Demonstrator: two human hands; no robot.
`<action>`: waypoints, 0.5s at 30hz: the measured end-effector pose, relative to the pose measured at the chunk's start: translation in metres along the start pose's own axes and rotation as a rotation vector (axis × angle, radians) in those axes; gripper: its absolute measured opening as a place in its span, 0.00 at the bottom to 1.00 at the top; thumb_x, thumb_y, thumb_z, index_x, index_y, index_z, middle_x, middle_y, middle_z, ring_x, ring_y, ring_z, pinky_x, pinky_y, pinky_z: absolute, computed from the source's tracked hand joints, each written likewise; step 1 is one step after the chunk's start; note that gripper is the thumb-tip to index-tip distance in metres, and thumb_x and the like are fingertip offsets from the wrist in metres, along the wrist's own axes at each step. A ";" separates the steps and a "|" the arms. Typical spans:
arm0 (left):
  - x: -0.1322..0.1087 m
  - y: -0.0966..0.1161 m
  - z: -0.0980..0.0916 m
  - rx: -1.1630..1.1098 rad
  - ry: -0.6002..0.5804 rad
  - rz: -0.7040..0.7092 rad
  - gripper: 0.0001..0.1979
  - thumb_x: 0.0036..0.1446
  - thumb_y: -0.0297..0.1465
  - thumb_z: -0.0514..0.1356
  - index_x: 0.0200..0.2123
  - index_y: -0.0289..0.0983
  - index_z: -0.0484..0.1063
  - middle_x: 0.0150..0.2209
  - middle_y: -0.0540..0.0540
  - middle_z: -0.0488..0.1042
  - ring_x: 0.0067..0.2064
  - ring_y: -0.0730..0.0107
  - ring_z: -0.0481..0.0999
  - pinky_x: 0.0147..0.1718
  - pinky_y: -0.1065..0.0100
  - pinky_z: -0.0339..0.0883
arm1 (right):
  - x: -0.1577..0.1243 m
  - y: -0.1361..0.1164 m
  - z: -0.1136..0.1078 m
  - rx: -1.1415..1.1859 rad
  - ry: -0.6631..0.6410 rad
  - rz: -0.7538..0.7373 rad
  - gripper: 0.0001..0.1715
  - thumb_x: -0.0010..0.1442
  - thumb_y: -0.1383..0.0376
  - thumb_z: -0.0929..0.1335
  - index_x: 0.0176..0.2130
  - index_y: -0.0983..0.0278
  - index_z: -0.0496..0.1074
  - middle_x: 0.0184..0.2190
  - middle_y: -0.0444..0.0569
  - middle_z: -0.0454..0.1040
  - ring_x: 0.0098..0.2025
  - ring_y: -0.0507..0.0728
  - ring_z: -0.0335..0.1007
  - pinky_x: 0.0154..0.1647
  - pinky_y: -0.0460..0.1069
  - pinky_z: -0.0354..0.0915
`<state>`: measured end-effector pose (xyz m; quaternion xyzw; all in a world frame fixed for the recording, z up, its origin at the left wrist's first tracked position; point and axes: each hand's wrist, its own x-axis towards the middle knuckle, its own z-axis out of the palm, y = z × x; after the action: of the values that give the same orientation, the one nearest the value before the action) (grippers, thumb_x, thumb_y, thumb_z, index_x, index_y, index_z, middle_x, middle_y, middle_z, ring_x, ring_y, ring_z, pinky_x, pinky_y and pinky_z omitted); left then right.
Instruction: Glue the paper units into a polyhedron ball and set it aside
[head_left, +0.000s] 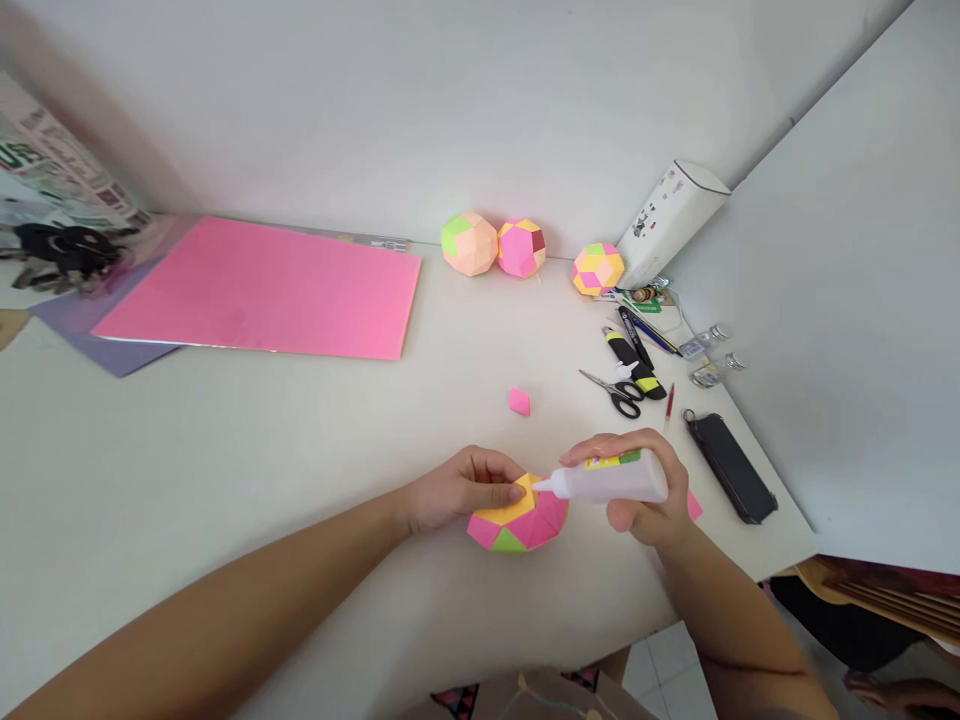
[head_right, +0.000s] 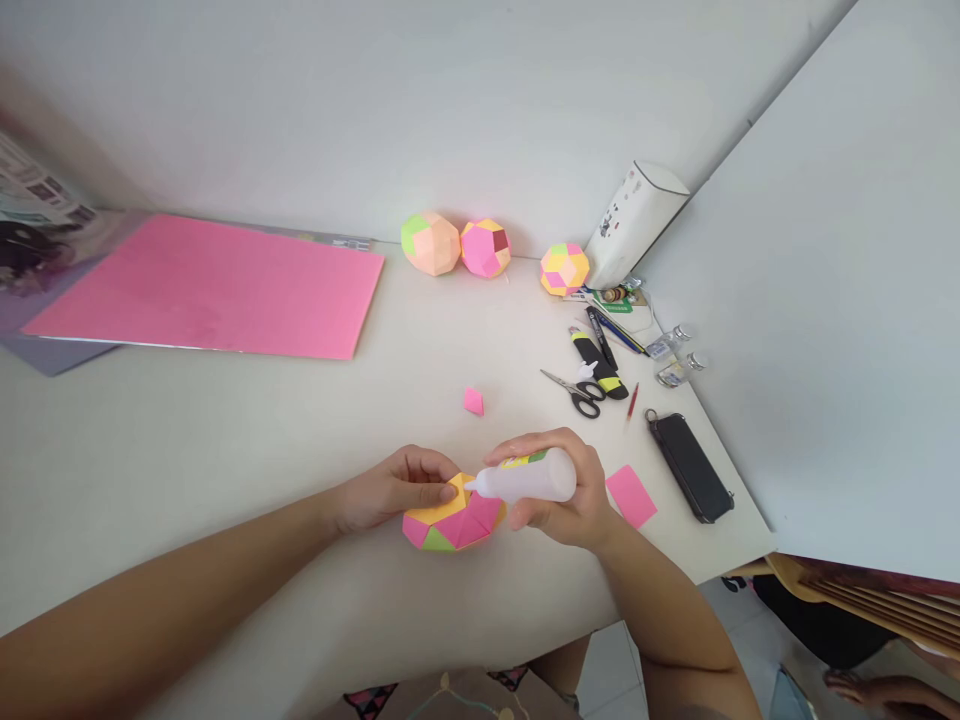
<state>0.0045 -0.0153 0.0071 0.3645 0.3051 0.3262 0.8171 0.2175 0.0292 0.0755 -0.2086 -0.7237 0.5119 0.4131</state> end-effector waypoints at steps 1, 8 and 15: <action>0.000 0.000 0.000 0.002 0.000 -0.002 0.10 0.50 0.36 0.64 0.32 0.34 0.78 0.29 0.46 0.75 0.30 0.73 0.71 0.30 0.71 0.63 | 0.000 0.000 0.000 -0.001 0.003 -0.011 0.24 0.49 0.55 0.73 0.43 0.62 0.68 0.37 0.55 0.78 0.38 0.60 0.76 0.36 0.56 0.71; 0.001 0.001 0.002 0.001 0.032 -0.019 0.11 0.50 0.37 0.64 0.30 0.34 0.78 0.28 0.47 0.76 0.29 0.73 0.70 0.28 0.71 0.62 | 0.000 0.000 -0.001 -0.033 -0.037 -0.019 0.24 0.50 0.55 0.73 0.43 0.62 0.68 0.37 0.56 0.78 0.36 0.60 0.76 0.34 0.55 0.72; 0.001 0.002 0.003 0.008 0.039 -0.020 0.12 0.50 0.38 0.64 0.26 0.34 0.77 0.23 0.49 0.71 0.24 0.77 0.65 0.24 0.73 0.57 | 0.000 0.000 -0.001 -0.010 -0.072 -0.020 0.23 0.50 0.57 0.74 0.43 0.62 0.69 0.37 0.55 0.78 0.36 0.59 0.75 0.33 0.54 0.71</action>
<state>0.0066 -0.0149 0.0101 0.3582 0.3258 0.3240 0.8127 0.2184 0.0298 0.0757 -0.1849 -0.7427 0.5115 0.3908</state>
